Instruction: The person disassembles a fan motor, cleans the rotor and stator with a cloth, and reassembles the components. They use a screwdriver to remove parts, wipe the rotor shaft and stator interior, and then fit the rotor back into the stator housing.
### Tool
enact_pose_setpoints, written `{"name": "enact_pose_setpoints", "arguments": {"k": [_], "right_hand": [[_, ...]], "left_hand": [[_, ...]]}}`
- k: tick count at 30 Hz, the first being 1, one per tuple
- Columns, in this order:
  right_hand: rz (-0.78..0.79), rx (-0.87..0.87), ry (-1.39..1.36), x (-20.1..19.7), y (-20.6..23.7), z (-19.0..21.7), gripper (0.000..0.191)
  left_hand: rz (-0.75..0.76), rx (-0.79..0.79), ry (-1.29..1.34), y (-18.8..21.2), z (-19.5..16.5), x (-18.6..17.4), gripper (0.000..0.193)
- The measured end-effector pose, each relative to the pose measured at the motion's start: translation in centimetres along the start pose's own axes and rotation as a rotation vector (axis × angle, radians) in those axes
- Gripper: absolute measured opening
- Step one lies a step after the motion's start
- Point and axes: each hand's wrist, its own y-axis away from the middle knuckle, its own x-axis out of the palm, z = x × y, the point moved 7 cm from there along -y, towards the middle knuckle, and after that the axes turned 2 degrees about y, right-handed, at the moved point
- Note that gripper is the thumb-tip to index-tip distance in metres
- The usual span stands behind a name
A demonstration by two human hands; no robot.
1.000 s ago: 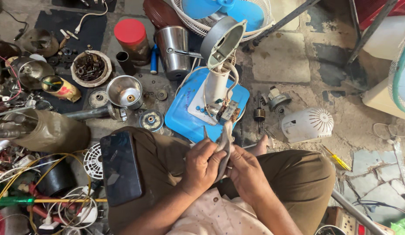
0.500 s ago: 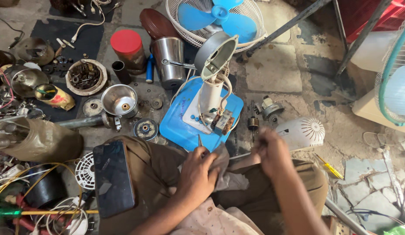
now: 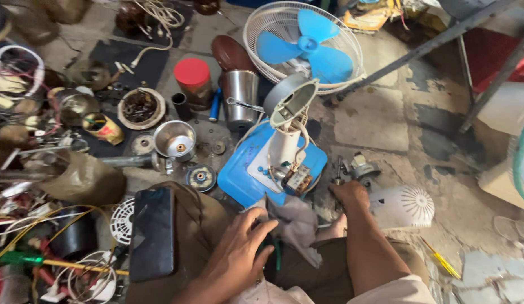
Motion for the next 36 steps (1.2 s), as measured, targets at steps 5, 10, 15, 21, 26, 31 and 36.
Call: {"name": "enact_pose_setpoints", "arguments": {"k": [5, 10, 15, 21, 26, 31, 36], "right_hand": [[-0.067, -0.019, -0.014, -1.4, 0.5, 0.8, 0.079], [-0.171, 0.008, -0.275, -3.6, 1.3, -0.2, 0.084], [-0.157, -0.053, -1.072, -3.9, 3.9, -2.9, 0.062], [-0.032, -0.561, -1.565, -3.1, 13.3, -1.4, 0.036], [-0.204, -0.779, -1.078, -5.2, 19.6, 0.2, 0.03], [-0.295, -0.846, -1.206, -6.5, 21.6, -0.9, 0.037], [-0.268, -0.709, -1.189, -4.9, 20.1, -3.4, 0.028]], "left_hand": [[-0.272, 0.008, -0.419, 1.7, -0.8, -6.6, 0.048], [-0.527, -0.135, -0.63, 4.1, -0.4, -16.1, 0.055], [-0.606, -0.026, -0.439, 4.4, -2.3, -16.5, 0.051], [-0.299, 0.033, 0.107, 0.0, -5.1, -7.8, 0.054], [0.056, -0.226, 0.845, -2.9, -5.9, -1.3, 0.062], [-0.233, 0.02, -0.336, -0.5, -3.4, -5.5, 0.071], [-0.27, -0.305, -0.693, 1.8, 1.9, -8.7, 0.086]]}}
